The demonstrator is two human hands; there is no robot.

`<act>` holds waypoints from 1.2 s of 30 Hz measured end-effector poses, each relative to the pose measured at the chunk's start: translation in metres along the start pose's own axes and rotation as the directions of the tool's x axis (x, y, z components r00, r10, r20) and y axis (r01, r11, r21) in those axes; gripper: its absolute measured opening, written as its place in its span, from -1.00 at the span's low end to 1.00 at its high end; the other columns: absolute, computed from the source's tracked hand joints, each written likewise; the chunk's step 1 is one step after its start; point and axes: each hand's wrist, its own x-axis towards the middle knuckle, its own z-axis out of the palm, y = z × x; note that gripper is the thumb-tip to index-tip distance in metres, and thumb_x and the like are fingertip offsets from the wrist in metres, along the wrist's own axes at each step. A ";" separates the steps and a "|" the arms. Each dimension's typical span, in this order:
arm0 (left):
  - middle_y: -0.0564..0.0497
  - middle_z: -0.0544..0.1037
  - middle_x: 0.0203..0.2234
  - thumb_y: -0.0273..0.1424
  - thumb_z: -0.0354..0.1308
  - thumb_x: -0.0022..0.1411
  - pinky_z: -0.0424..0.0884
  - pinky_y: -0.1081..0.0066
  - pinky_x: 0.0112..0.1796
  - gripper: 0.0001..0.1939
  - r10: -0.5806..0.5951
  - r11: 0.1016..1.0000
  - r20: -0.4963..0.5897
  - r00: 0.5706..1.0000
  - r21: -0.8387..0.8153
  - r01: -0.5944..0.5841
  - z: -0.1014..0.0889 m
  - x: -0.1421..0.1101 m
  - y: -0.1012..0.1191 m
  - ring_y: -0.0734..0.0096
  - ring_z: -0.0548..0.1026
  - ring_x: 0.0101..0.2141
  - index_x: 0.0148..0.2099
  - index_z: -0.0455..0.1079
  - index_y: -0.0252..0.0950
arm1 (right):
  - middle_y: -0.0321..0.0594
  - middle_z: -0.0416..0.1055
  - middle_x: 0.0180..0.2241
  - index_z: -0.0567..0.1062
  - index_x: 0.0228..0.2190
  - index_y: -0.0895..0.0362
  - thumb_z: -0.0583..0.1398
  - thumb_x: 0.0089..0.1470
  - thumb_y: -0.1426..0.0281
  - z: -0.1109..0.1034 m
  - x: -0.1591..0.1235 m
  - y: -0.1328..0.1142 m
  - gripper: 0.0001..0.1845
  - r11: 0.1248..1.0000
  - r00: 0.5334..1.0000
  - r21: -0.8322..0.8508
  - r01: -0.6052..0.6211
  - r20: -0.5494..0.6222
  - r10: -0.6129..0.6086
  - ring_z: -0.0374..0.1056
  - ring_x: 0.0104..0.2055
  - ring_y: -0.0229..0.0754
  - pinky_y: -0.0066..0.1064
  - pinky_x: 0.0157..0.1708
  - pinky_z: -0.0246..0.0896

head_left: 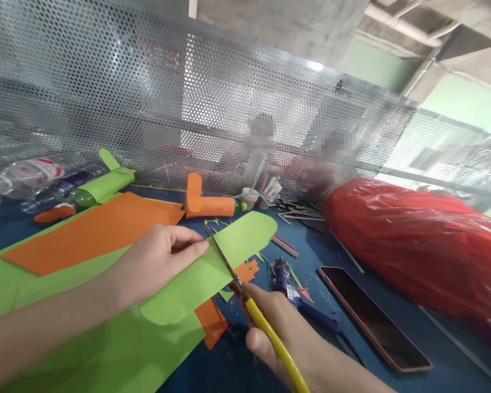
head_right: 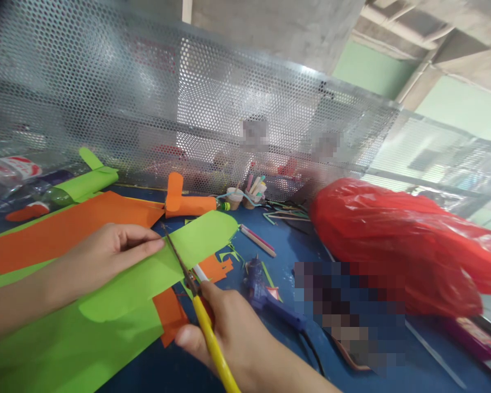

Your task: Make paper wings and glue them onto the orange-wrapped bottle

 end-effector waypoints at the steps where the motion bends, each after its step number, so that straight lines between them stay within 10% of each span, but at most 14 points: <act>1: 0.12 0.54 -0.53 -0.13 0.10 0.25 0.26 0.56 -0.55 -0.69 0.002 1.000 0.004 1.000 -0.003 -0.002 0.000 0.001 -0.001 0.48 0.40 -0.54 -0.32 0.53 -0.22 | -0.45 0.01 -0.58 0.29 -0.40 0.16 -0.11 0.01 -0.33 0.000 0.001 0.001 -0.22 1.000 1.000 0.006 0.000 -0.001 0.000 -0.16 -0.55 -0.35 -0.47 -0.62 -0.22; 12: 0.07 0.58 -0.48 -0.22 0.09 0.23 0.31 0.47 -0.50 -0.77 0.031 0.995 0.008 0.999 0.098 -0.031 -0.001 0.020 -0.030 0.34 0.48 -0.48 -0.30 0.49 -0.24 | -0.41 0.08 -0.60 0.23 -0.50 0.11 -0.08 0.02 -0.31 0.003 0.006 0.008 -0.29 0.992 0.993 -0.041 -0.118 -0.007 0.118 -0.08 -0.56 -0.34 -0.47 -0.62 -0.18; 20: -0.16 0.54 0.01 -0.36 0.05 0.22 0.33 0.19 0.01 -0.66 0.032 0.984 -0.024 0.999 0.177 -0.027 -0.004 0.039 -0.061 0.11 0.48 0.00 0.02 0.40 -0.31 | -0.36 0.26 -0.61 0.33 -0.48 0.12 0.16 0.08 0.34 -0.003 0.013 -0.001 -0.85 0.884 0.932 -0.315 -0.346 -0.221 0.287 0.10 -0.58 -0.30 -0.47 -0.58 -0.12; 25: -0.14 0.60 -0.14 -0.44 0.10 0.20 0.41 0.21 -0.06 -0.68 0.072 0.971 0.078 0.994 0.224 -0.088 -0.006 0.058 -0.062 0.18 0.55 -0.10 0.02 0.35 -0.36 | -0.36 0.25 -0.66 0.47 -0.45 0.14 0.17 0.02 0.31 -0.012 0.013 0.001 -0.85 0.844 0.901 -0.346 -0.409 -0.300 0.313 0.07 -0.61 -0.27 -0.44 -0.60 -0.14; 36: -0.09 0.45 0.00 -0.31 0.15 0.33 0.48 0.12 -0.15 -0.68 0.045 0.819 0.376 0.926 0.516 -0.250 0.045 0.143 -0.028 0.15 0.50 -0.11 0.08 0.35 -0.30 | -0.23 0.45 -0.51 0.46 -0.40 0.18 0.17 0.06 0.17 -0.037 0.021 0.026 -0.70 0.961 0.835 0.080 -0.266 -0.478 0.271 0.36 -0.45 -0.14 -0.42 -0.53 0.19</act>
